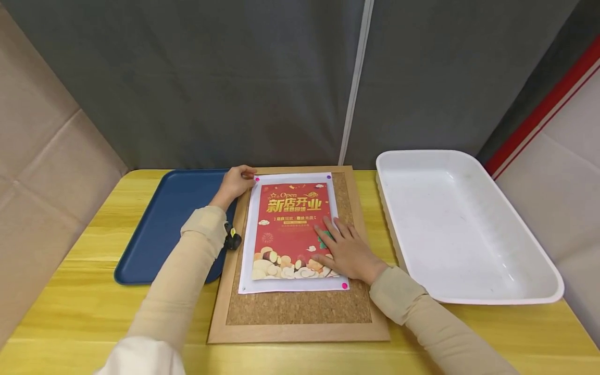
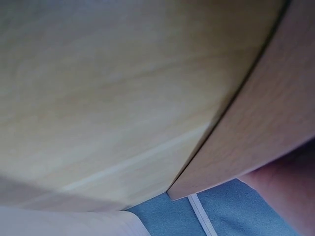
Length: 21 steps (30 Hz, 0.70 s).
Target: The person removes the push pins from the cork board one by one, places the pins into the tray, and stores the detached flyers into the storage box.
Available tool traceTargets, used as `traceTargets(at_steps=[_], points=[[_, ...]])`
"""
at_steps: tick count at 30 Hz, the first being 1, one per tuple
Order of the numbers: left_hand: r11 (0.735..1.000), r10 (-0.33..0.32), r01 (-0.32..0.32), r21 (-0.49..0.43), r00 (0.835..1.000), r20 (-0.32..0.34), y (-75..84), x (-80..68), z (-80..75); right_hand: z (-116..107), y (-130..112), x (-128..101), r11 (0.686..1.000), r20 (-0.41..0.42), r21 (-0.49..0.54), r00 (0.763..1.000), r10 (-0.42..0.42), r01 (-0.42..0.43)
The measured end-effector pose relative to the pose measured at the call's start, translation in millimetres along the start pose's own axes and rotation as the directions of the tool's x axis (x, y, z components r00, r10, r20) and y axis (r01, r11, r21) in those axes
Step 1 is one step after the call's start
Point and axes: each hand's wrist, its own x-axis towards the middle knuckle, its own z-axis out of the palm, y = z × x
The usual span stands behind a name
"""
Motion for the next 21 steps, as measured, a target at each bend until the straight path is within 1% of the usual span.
traceTargets(at_steps=[4,8,16,21], points=[[0.999,0.012,-0.013,0.032,0.999,0.048,2.8,3.1,-1.0,0.0,0.0,0.4,1.000,0.005,-0.004,1.000,0.006,-0.006],[0.998,0.002,-0.006,0.062,0.998,0.066,4.3,5.0,-0.4,0.5,-0.2,1.4,1.000,0.010,-0.005,1.000,0.008,-0.008],[0.998,-0.037,0.034,0.048,0.998,0.051,3.7,5.7,3.5,0.5,-0.7,2.6,1.000,0.010,-0.013,1.000,0.007,-0.007],[0.994,-0.074,0.070,0.090,0.996,0.044,5.3,4.9,7.7,-0.3,-0.6,1.2,1.000,0.017,-0.012,1.000,0.014,-0.014]])
